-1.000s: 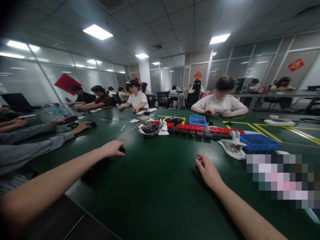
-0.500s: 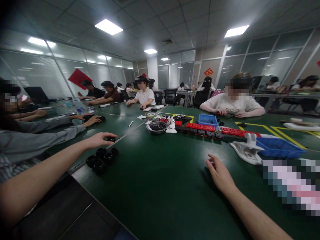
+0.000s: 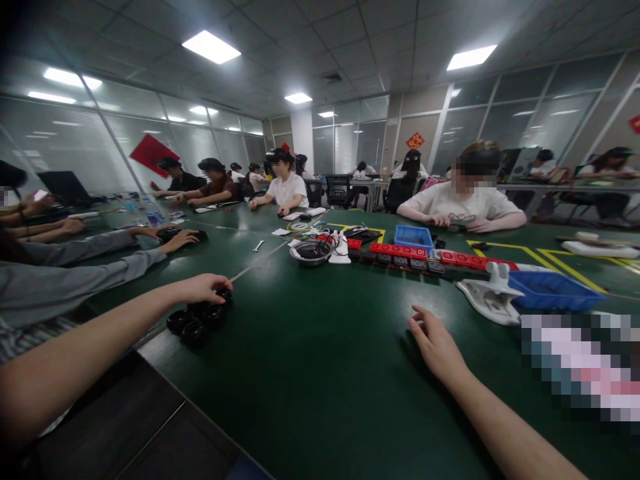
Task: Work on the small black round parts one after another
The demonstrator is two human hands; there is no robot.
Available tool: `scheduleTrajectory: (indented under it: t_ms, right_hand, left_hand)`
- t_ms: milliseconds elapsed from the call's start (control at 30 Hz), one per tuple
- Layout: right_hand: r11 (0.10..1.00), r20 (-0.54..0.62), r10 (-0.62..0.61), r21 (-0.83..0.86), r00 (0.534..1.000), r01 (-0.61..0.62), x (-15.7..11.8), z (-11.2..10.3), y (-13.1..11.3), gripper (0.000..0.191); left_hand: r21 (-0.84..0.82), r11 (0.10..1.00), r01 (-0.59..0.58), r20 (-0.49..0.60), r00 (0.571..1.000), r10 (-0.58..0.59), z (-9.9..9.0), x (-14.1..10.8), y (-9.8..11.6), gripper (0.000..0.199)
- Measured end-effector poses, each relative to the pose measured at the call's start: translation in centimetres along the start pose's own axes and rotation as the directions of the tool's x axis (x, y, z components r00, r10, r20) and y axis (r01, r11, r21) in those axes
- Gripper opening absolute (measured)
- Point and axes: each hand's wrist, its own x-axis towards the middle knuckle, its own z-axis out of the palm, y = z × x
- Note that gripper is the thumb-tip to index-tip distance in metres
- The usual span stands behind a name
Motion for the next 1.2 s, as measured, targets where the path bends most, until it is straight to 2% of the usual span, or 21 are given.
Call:
scheduleTrajectory:
  t_ms: [167,400,600,733,833,867,933,1000,1067,1100,1200]
  right_hand:
    - [1.0,-0.01,-0.019,0.001,1.0,0.019,0.1,0.2,0.3,0.048]
    - [1.0,-0.004,-0.014,-0.006,1.0,0.014,0.0,0.0,0.0,0.048]
    - [1.0,0.023,-0.003,-0.016,1.0,0.003,-0.2,-0.2,-0.5,0.05]
    - [1.0,0.024,-0.007,-0.02,1.0,0.008,-0.2,-0.2,-0.6,0.051]
    - [1.0,0.017,-0.006,-0.022,1.0,0.006,-0.2,-0.2,-0.6,0.051]
    - [1.0,0.018,-0.004,-0.022,1.0,0.005,-0.2,-0.2,-0.5,0.051]
    - [1.0,0.024,-0.002,-0.018,1.0,0.002,-0.2,-0.2,-0.5,0.052]
    - [1.0,0.023,-0.003,-0.014,1.0,0.004,-0.1,-0.2,-0.4,0.051]
    - [1.0,0.009,-0.006,-0.014,1.0,0.006,0.0,0.0,-0.1,0.05]
    - [1.0,0.002,-0.006,-0.016,1.0,0.006,0.1,0.1,0.1,0.05]
    - [1.0,-0.011,-0.007,-0.025,1.0,0.007,0.2,0.4,0.8,0.049]
  left_hand:
    - [0.028,0.999,0.017,0.02,1.0,-0.018,-0.3,0.3,-0.3,0.05]
    - [0.085,0.996,0.014,0.044,0.999,-0.018,-0.4,0.7,-0.6,0.037]
    - [0.102,0.994,0.041,0.025,0.999,-0.044,-0.4,0.6,-0.7,0.036]
    - [0.084,0.994,0.067,-0.037,0.997,-0.064,-0.9,-0.3,0.2,0.053]
    - [0.058,0.995,0.077,-0.186,0.98,-0.065,-1.0,-2.7,1.3,0.062]
    - [0.033,0.997,0.066,-0.314,0.948,-0.053,-0.6,-3.9,1.7,0.059]
    - [-0.016,0.997,0.069,-0.549,0.833,-0.067,0.9,-6.6,2.0,0.053]
    - [-0.071,0.987,0.147,-0.719,0.678,-0.152,3.3,-9.2,1.9,0.05]
    - [-0.159,0.956,0.246,-0.81,0.521,-0.269,6.3,-11.1,1.6,0.053]
    - [-0.199,0.938,0.283,-0.81,0.492,-0.32,7.8,-11.6,1.5,0.054]
    - [-0.19,0.893,0.407,-0.742,0.536,-0.402,10.9,-12.1,1.9,0.057]
